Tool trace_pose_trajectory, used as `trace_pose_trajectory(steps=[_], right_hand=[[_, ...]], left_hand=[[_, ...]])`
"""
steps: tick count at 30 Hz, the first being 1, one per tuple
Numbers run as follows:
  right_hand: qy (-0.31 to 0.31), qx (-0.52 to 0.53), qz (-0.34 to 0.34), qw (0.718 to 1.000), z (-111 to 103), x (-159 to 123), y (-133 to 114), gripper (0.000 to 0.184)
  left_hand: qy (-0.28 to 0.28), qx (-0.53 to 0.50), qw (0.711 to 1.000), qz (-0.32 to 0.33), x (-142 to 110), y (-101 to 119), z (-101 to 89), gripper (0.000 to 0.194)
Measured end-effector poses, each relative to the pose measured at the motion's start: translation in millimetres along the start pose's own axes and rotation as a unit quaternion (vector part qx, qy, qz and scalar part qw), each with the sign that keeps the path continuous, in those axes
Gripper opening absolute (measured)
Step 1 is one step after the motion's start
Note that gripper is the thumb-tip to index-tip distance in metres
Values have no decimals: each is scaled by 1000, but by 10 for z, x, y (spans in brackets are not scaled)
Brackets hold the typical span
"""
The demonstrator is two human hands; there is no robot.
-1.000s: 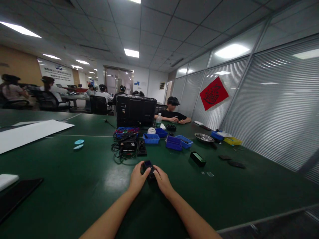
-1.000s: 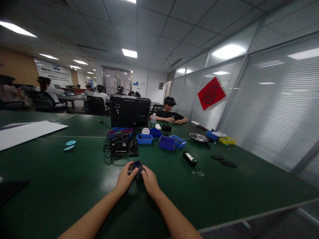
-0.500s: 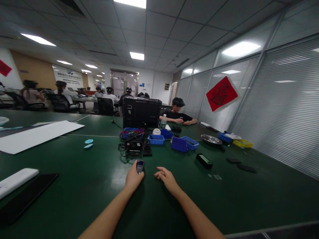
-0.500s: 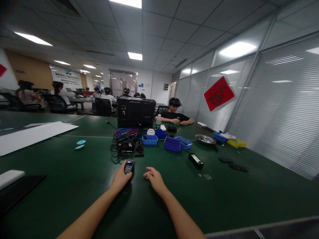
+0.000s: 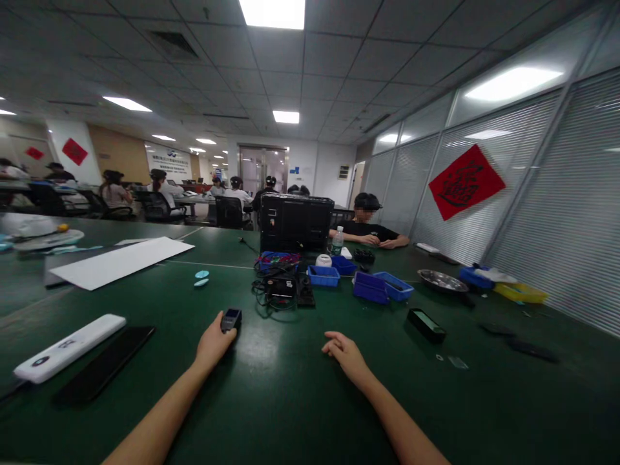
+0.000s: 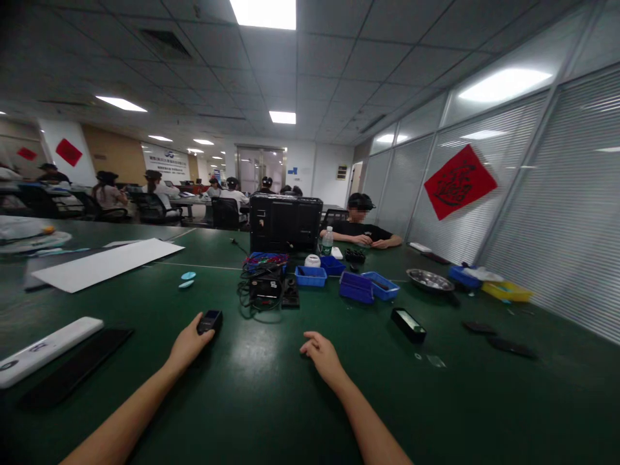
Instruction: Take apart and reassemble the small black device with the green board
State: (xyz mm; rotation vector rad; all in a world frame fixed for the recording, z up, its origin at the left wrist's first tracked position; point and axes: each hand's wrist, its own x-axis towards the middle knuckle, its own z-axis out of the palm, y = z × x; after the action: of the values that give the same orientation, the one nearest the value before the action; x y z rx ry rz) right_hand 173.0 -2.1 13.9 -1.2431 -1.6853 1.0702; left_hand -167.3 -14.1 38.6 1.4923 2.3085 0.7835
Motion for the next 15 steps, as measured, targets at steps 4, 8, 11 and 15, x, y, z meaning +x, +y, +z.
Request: trace_pose_trajectory(steps=[4, 8, 11, 15], right_hand=[[1, 6, 1, 1000, 19, 20, 52, 40], [-22, 0, 3, 1000, -15, 117, 121, 36], [-51, 2, 47, 998, -97, 268, 149, 33], [-58, 40, 102, 992, -174, 457, 157, 29]], left_hand=[[61, 11, 998, -19, 149, -263, -173, 69], [131, 28, 990, -34, 277, -533, -255, 72], [155, 44, 986, -51, 309, -635, -266, 75], [159, 55, 984, -65, 293, -623, -264, 72]])
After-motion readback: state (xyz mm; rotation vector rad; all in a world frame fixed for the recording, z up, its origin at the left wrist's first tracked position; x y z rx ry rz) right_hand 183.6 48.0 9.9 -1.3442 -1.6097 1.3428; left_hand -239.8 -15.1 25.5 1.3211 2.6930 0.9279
